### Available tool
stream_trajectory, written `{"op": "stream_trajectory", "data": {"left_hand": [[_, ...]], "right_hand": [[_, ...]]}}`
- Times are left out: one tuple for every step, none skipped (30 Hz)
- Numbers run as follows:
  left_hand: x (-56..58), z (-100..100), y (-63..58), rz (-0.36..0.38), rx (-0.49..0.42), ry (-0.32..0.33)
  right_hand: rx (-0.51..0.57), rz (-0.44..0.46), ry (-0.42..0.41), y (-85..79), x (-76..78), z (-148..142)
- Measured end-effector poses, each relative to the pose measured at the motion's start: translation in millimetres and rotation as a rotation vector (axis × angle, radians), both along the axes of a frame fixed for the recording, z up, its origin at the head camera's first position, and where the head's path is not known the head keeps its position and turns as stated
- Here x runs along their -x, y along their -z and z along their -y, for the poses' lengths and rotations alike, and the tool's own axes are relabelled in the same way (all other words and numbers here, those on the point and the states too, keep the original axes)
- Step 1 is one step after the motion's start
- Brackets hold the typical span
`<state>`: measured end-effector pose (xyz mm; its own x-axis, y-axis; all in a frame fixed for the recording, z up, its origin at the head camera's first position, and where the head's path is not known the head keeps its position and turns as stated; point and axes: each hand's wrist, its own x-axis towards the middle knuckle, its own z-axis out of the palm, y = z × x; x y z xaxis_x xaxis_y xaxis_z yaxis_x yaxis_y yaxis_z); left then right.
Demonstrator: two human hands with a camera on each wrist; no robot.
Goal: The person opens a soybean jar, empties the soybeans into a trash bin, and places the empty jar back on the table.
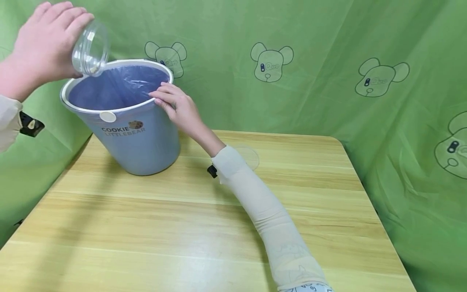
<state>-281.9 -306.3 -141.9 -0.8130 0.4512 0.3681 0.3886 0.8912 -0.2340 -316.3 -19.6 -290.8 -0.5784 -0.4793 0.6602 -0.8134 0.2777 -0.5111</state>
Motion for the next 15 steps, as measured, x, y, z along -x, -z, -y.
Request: {"op": "stream_trajectory", "data": {"left_hand": [[0.0, -0.9, -0.3, 0.009, 0.01, 0.004], [0.3, -1.7, -0.3, 0.025, 0.022, 0.01], [0.6, -2.6, -0.2, 0.053, 0.036, 0.012], [1.1, -3.4, -0.3, 0.091, 0.051, 0.004], [1.6, -4.1, -0.3, 0.123, 0.059, -0.006], [2.2, -4.8, -0.1, 0.134, 0.059, -0.011], [2.5, -5.7, 0.1, 0.129, 0.05, -0.019], [3.2, -6.1, 0.5, 0.113, 0.036, -0.027], [3.5, -6.3, 0.6, 0.101, 0.022, -0.034], [3.8, -6.1, 0.8, 0.101, 0.02, -0.04], [4.0, -6.1, 1.6, 0.11, 0.026, -0.041], [4.0, -6.2, 2.6, 0.13, 0.04, -0.044], [4.3, -6.0, 4.0, 0.15, 0.058, -0.044], [5.0, -5.4, 5.5, 0.168, 0.076, -0.043], [5.5, -5.0, 6.6, 0.174, 0.091, -0.045]], "right_hand": [[0.0, -0.001, 0.0, -0.3, 0.1, -0.2], [-0.002, -0.003, 0.001, -0.8, 0.3, -0.4], [-0.001, -0.006, 0.001, -1.1, 0.5, -0.5], [-0.003, -0.01, 0.003, -1.4, 1.0, -0.6], [-0.004, -0.012, 0.004, -1.6, 1.4, -0.8], [-0.005, -0.013, 0.004, -1.8, 1.6, -1.0], [-0.005, -0.012, 0.004, -1.9, 2.0, -1.2], [-0.006, -0.013, 0.004, -1.6, 2.2, -1.5], [-0.005, -0.011, 0.005, -1.4, 2.2, -1.9], [-0.005, -0.008, 0.006, -1.1, 2.1, -2.1], [-0.006, -0.005, 0.006, -0.9, 1.9, -2.2], [-0.006, -0.002, 0.006, -0.7, 1.7, -2.2], [-0.006, 0.003, 0.006, -0.5, 1.7, -2.2], [-0.003, 0.004, 0.006, -0.2, 1.4, -2.4], [-0.001, 0.007, 0.007, -0.1, 1.3, -2.4]]}}
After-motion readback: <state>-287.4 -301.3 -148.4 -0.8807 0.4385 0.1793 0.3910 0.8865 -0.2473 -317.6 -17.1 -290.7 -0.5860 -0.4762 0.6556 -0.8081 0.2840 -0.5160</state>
